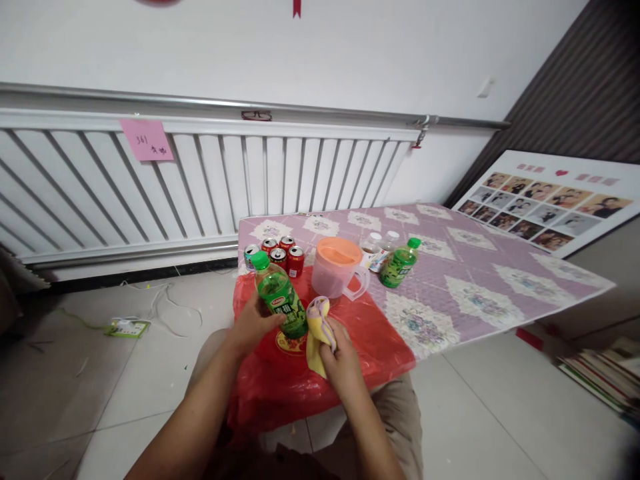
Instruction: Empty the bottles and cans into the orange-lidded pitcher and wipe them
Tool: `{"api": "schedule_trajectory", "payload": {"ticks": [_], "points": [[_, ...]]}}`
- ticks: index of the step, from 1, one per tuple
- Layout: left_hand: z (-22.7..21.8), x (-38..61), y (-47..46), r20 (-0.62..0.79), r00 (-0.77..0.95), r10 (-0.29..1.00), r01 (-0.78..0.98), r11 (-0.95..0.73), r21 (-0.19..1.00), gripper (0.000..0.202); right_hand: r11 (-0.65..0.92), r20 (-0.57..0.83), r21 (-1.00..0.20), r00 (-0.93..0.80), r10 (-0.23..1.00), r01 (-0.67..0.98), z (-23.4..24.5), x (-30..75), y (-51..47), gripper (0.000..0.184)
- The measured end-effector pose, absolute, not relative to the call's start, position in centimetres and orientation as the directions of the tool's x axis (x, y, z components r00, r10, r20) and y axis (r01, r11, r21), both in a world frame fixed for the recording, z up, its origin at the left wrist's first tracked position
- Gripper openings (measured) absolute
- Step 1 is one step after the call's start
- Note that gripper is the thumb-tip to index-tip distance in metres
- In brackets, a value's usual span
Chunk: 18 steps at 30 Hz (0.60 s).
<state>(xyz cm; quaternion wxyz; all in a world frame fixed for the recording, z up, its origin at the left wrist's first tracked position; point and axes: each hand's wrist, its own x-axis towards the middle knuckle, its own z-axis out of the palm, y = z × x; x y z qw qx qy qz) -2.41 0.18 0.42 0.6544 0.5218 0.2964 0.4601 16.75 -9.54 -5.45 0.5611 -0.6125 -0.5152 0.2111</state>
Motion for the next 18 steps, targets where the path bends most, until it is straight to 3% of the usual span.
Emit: {"api": "schedule_trajectory", "payload": {"ticks": [3, 5, 7, 12, 18], "points": [[1.0, -2.2, -0.4, 0.121, 0.453, 0.883, -0.361, 0.057, 0.931, 0.064, -0.002, -0.033, -0.997, 0.412, 0.91, -0.077, -3.5, 15.9, -9.6, 0.052], [1.2, -1.9, -0.8, 0.135, 0.474, 0.87, -0.382, 0.065, 0.922, 0.061, -0.09, -0.211, -0.928, 0.309, 0.927, -0.363, -2.4, 15.0, -9.9, 0.054], [1.2, -1.6, -1.0, 0.134, 0.463, 0.876, -0.37, 0.054, 0.928, 0.061, -0.137, -0.289, -0.847, 0.23, 0.929, -0.514, -1.9, 14.3, -10.4, 0.051], [0.7, -1.7, -0.6, 0.146, 0.39, 0.909, -0.246, -0.05, 0.968, 0.068, -0.191, -0.369, -0.773, 0.184, 0.911, -0.605, -1.9, 14.1, -12.0, 0.04], [-0.3, -2.5, 0.3, 0.185, 0.237, 0.954, -0.035, -0.182, 0.983, 0.067, -0.2, -0.358, -0.856, 0.27, 0.894, -0.477, -0.5, 17.1, -14.1, 0.061]]}}
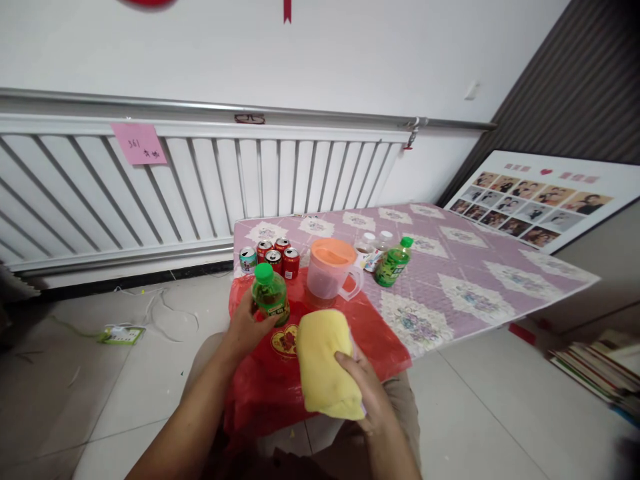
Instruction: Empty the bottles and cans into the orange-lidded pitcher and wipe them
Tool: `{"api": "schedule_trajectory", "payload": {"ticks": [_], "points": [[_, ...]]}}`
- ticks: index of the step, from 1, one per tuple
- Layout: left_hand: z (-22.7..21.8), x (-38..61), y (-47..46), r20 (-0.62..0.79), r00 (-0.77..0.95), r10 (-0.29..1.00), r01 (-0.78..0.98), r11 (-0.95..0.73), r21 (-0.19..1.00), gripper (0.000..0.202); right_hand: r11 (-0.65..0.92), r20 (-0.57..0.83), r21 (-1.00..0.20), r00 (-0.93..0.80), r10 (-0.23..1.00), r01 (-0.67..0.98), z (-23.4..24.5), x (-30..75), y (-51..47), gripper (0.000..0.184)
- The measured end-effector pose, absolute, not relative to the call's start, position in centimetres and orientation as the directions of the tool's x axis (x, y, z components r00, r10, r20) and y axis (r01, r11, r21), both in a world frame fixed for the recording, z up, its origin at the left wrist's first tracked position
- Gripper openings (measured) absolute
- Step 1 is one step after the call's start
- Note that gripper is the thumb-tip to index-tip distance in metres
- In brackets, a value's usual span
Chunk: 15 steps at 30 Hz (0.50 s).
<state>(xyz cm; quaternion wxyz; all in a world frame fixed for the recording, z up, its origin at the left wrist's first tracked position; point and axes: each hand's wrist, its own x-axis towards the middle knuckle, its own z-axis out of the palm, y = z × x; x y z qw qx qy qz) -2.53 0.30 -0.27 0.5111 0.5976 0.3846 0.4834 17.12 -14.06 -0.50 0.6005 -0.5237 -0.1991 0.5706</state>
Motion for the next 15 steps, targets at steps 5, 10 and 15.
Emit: {"api": "schedule_trajectory", "payload": {"ticks": [5, 10, 15], "points": [[-1.2, -3.0, 0.4, 0.126, 0.219, 0.968, -0.068, -0.113, 0.991, 0.068, -0.105, 0.009, -0.977, 0.53, 0.848, 0.184, -0.7, 21.9, -13.5, 0.056], [-2.0, -2.7, -0.1, 0.086, 0.255, 0.963, -0.042, -0.077, 0.996, 0.069, -0.126, 0.431, -0.568, 0.424, 0.797, 0.813, -2.9, 24.6, -12.2, 0.048], [-2.7, -2.0, -0.5, 0.07, 0.281, 0.957, -0.037, -0.062, 0.997, 0.07, -0.325, 0.304, -0.274, 0.402, 0.864, 0.905, -5.0, 23.7, -11.7, 0.048]]}}
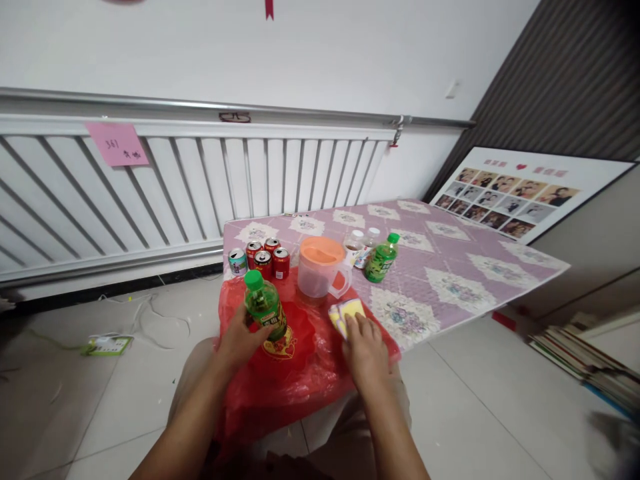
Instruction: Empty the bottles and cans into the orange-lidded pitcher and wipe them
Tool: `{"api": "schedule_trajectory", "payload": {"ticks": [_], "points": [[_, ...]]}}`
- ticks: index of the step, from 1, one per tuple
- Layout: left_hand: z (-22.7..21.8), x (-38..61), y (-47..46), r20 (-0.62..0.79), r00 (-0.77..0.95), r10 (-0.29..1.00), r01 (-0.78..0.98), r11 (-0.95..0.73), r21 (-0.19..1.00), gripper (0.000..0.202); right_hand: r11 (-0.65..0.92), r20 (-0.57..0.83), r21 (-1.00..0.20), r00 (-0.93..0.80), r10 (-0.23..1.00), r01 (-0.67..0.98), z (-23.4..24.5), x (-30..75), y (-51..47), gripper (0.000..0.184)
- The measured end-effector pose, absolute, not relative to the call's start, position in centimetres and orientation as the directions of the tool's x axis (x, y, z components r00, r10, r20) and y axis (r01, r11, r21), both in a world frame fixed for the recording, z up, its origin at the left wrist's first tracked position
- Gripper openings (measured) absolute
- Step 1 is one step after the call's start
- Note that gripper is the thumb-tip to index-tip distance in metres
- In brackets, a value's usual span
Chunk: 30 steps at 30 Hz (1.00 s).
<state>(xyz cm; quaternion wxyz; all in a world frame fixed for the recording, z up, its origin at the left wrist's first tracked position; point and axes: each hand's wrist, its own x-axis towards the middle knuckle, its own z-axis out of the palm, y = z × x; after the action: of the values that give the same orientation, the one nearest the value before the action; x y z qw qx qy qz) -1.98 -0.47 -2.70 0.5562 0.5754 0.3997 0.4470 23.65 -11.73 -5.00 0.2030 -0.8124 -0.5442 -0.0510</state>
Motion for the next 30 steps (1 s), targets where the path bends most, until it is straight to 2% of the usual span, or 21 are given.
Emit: {"api": "schedule_trajectory", "payload": {"ticks": [3, 6, 11, 14, 16, 18, 21, 25, 30], "points": [[-2.9, -1.6, -0.7, 0.068, 0.293, 0.954, -0.014, -0.067, 0.998, 0.071, -0.35, 0.171, -0.229, 0.391, 0.904, 0.908, -6.5, 22.7, -11.8, 0.058], [-2.9, -1.3, -0.9, 0.06, 0.306, 0.95, 0.015, -0.068, 0.998, 0.067, -0.36, 0.19, -0.231, 0.405, 0.894, 0.904, -7.5, 22.2, -12.1, 0.063], [-2.2, -0.5, -1.4, 0.044, 0.298, 0.954, 0.043, -0.059, 0.997, 0.064, -0.363, 0.169, -0.28, 0.417, 0.893, 0.889, -8.0, 22.4, -12.3, 0.058], [-1.7, 0.1, -1.9, 0.04, 0.319, 0.947, 0.051, -0.059, 0.997, 0.06, -0.36, 0.195, -0.399, 0.462, 0.865, 0.843, -7.7, 22.3, -12.4, 0.059], [-1.3, 0.6, -2.3, 0.05, 0.355, 0.934, 0.054, -0.074, 0.996, 0.059, -0.224, 0.266, -0.534, 0.414, 0.871, 0.815, -7.1, 21.9, -12.6, 0.063], [-0.8, 1.2, -2.8, 0.054, 0.405, 0.913, 0.06, -0.085, 0.995, 0.059, -0.019, 0.317, -0.665, 0.305, 0.898, 0.747, -6.0, 21.0, -12.8, 0.07], [-0.1, 2.1, -3.6, 0.037, 0.514, 0.857, 0.054, -0.076, 0.996, 0.062, 0.094, 0.253, -0.814, 0.204, 0.946, 0.573, -4.0, 19.5, -13.1, 0.081], [0.6, 2.8, -4.5, 0.035, 0.612, 0.79, 0.049, -0.082, 0.995, 0.065, 0.131, 0.204, -0.913, 0.152, 0.967, 0.386, -1.8, 18.7, -13.4, 0.082], [0.1, 3.0, -5.1, 0.004, 0.728, 0.686, 0.084, -0.095, 0.992, 0.068, 0.089, 0.124, -0.95, 0.098, 0.988, 0.298, -0.9, 19.8, -14.4, 0.075]]}}
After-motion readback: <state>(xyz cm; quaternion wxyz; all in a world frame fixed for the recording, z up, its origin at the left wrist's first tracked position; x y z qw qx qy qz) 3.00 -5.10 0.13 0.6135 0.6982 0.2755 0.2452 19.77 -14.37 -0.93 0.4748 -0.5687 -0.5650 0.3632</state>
